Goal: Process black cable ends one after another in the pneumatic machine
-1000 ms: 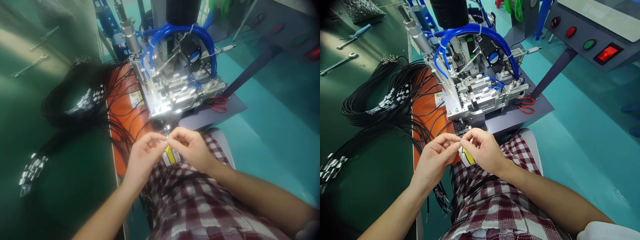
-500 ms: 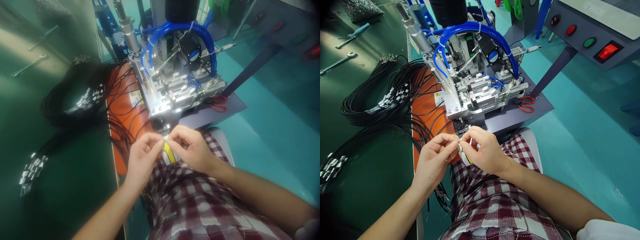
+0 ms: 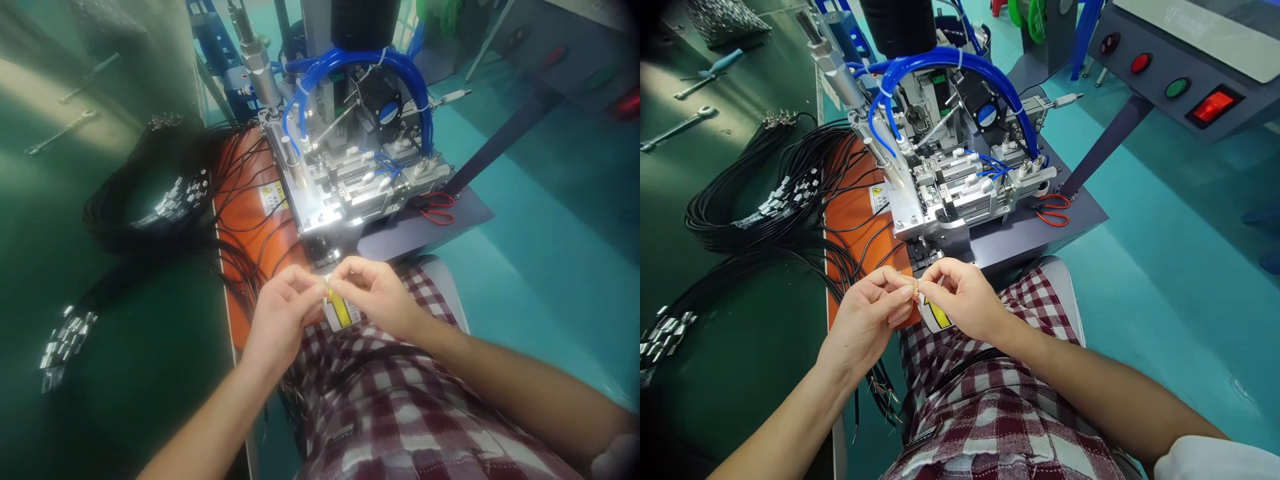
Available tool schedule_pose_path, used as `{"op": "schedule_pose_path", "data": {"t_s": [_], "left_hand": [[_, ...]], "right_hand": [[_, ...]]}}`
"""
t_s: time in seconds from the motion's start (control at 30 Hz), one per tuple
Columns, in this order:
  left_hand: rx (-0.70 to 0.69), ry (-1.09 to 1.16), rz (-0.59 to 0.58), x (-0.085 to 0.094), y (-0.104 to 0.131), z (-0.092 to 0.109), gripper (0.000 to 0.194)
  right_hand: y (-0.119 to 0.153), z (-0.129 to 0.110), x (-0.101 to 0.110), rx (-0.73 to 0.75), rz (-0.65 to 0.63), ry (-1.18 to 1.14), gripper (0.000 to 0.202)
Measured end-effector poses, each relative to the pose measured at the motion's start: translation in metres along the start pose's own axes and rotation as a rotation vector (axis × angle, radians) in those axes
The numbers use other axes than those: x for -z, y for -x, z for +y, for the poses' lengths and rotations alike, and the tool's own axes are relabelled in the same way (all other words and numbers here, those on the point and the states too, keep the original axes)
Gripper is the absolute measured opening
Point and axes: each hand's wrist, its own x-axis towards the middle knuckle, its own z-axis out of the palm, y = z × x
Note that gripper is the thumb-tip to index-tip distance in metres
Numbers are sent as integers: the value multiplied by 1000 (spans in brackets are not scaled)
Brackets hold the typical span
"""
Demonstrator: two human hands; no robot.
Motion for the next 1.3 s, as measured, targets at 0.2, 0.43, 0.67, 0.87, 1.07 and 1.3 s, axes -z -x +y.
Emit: {"op": "schedule_pose_path", "data": {"t_s": [0.2, 0.43, 0.67, 0.87, 1.07, 1.3], "left_hand": [[-141, -73, 54, -1, 2, -7, 18], [-224, -183, 76, 0, 1, -13, 16], [-291, -224, 118, 1, -2, -11, 17], [-136, -82, 59, -3, -9, -3, 25], [-83, -311, -7, -5, -17, 7, 28], [-146, -449, 66, -5, -23, 3, 19]], "right_hand": [[6, -3, 0, -35, 67, 87, 16], [6, 3, -4, 334, 189, 458, 11], [-3, -1, 4, 236, 37, 350, 14], [-13, 1, 5, 98, 23, 137, 12], [-19, -6, 15, 63, 32, 22, 11], [-21, -7, 21, 34, 31, -36, 11]]}}
